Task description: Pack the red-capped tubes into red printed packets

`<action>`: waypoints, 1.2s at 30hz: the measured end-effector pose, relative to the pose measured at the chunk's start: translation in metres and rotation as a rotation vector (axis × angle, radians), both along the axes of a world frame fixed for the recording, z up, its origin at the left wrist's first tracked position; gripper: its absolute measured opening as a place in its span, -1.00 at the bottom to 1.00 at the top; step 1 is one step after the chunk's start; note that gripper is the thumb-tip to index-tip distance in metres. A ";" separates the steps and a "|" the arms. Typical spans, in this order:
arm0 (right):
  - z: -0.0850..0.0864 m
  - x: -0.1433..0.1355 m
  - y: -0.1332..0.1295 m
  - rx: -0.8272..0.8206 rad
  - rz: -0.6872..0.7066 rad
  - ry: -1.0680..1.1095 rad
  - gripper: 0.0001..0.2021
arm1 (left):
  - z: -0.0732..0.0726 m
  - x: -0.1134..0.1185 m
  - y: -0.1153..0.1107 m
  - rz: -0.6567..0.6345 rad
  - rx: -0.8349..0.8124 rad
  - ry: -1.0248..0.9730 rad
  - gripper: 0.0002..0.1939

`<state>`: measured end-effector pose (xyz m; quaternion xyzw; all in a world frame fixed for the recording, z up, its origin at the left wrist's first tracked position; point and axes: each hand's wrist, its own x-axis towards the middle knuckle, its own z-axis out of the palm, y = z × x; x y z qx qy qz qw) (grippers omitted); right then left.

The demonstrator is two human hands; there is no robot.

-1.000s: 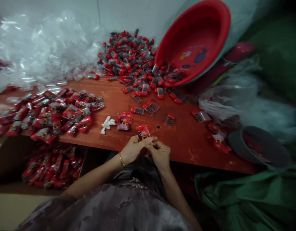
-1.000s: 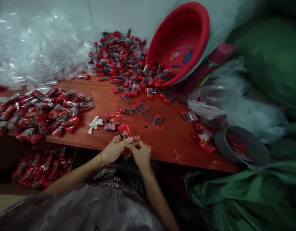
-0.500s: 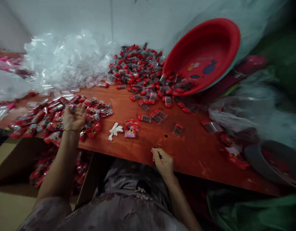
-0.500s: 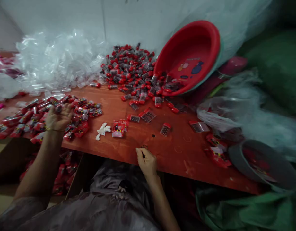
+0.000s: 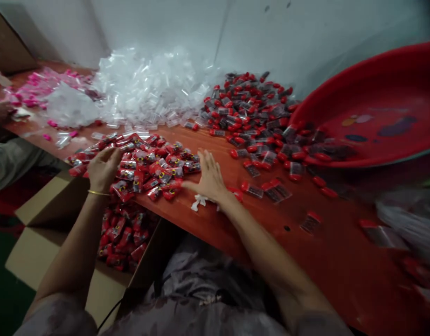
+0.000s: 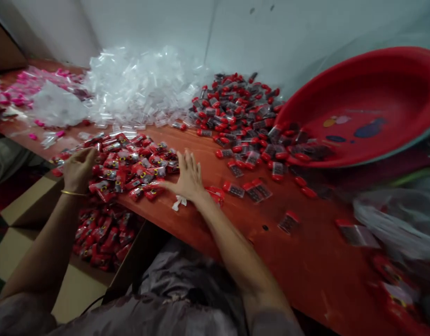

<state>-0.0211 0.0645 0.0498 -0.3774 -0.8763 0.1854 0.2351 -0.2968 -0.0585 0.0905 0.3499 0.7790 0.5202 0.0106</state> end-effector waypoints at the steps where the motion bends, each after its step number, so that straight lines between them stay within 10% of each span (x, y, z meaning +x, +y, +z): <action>1: -0.005 -0.020 0.014 -0.055 -0.054 -0.011 -0.09 | -0.008 -0.002 0.000 -0.025 -0.086 0.161 -0.46; 8: -0.039 -0.101 0.038 -0.058 -0.210 -0.045 -0.35 | -0.056 0.004 0.010 -0.290 -0.465 0.512 -0.14; 19: -0.042 -0.161 -0.034 0.046 -0.266 0.002 -0.40 | -0.066 -0.053 -0.038 -0.311 -0.397 0.529 -0.32; 32: -0.050 -0.230 -0.170 0.070 0.160 0.080 -0.52 | -0.090 -0.115 -0.176 0.013 -0.512 0.327 -0.63; 36: -0.035 -0.231 -0.167 0.089 0.356 0.147 -0.58 | -0.095 -0.122 -0.196 0.288 -0.607 0.167 -0.60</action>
